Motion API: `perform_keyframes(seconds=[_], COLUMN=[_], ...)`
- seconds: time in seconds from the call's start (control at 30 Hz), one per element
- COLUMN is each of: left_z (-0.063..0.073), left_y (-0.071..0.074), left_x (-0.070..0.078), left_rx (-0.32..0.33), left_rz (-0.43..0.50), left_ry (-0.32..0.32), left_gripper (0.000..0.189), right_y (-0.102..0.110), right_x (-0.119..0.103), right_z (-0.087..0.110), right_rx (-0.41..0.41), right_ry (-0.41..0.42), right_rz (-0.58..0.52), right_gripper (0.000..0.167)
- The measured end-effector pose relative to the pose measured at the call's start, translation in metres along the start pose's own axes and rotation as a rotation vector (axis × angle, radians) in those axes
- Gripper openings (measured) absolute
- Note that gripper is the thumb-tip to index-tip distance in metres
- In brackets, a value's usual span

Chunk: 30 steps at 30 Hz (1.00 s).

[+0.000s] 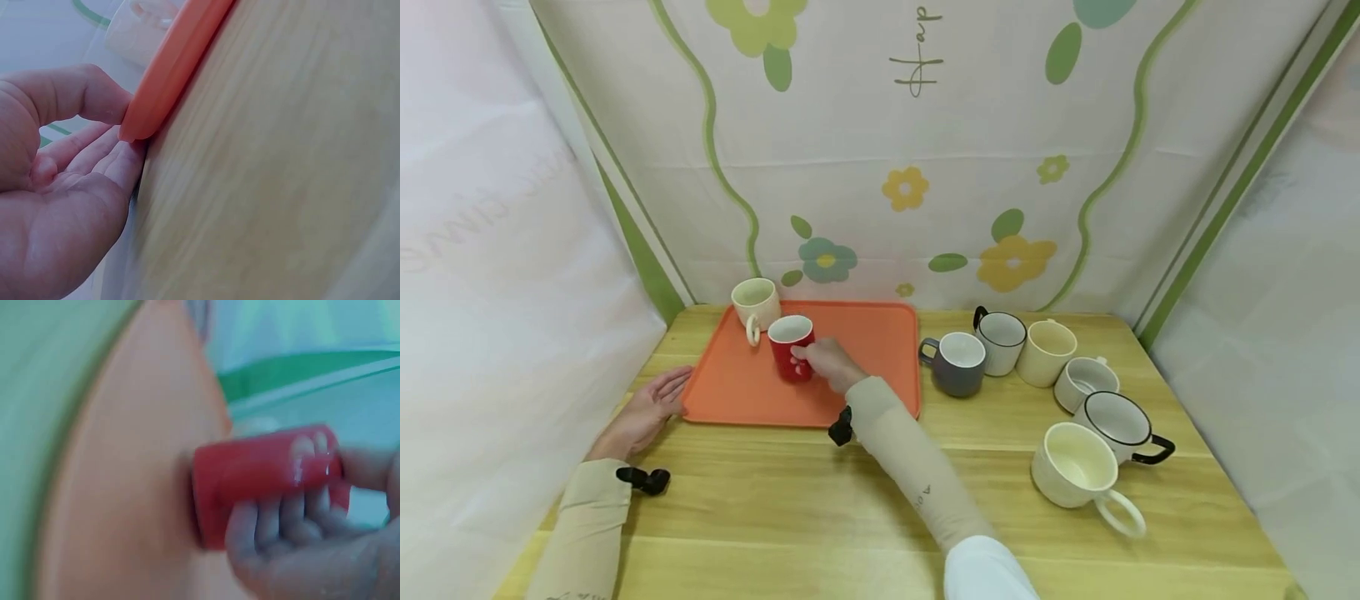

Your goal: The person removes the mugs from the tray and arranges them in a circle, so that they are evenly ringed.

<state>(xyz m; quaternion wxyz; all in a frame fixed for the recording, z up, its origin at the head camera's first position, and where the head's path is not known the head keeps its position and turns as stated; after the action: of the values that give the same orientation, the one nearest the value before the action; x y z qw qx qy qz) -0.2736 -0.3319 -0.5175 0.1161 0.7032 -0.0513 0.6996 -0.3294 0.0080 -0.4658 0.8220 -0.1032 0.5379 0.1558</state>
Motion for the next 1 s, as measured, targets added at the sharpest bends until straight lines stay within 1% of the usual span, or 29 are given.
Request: perform_keyframes(seconds=[0.1,0.17,0.27,0.43,0.6,0.7,0.87,1.0], left_z=[-0.001,-0.002,-0.002,-0.001,0.001,0.001,-0.002,-0.004], left_y=[0.001,0.001,0.002,0.001,0.000,0.001,0.003,0.004], left_x=[0.002,0.002,0.002,0.002,0.000,-0.001,-0.002,-0.002], left_rx=[0.002,-0.001,0.003,0.007,0.007,0.007,0.001,-0.002], left_rz=[-0.010,-0.025,-0.043,-0.046,-0.028,-0.039,-0.039,-0.030], left_ry=[0.012,0.022,0.038,0.038,0.027,0.028,0.027,0.018], left_gripper=[0.089,0.089,0.090,0.089,0.089,0.090,0.090,0.089], right_y=[0.007,0.014,0.025,0.046,0.072,0.090,0.120,0.137], right_x=[0.000,0.000,0.000,-0.004,-0.006,-0.007,-0.004,0.007], right_z=[0.018,0.030,0.052,0.098,0.147,0.173,0.214,0.242], right_rx=[-0.061,-0.090,-0.105,-0.078,-0.062,-0.034,0.005,0.027], right_ry=[-0.062,-0.087,-0.082,-0.033,0.023,0.046,0.077,0.079], right_rz=[-0.089,-0.129,-0.151,-0.169,-0.192,-0.198,-0.163,-0.112], right_gripper=[0.027,0.029,0.028,0.031,0.035,0.034,0.033,0.032])
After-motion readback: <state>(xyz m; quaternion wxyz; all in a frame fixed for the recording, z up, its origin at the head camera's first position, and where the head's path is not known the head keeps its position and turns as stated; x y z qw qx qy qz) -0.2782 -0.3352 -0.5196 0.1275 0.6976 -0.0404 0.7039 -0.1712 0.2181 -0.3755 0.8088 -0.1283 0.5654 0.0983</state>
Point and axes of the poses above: each hand's wrist, its own z-axis away from the middle knuckle, its own y-axis out of the back of the hand, x = y × z, the point moved 3 cm from there along -z, towards the middle knuckle, and after that the axes turned 5 degrees about -y, right-handed, at the moved point
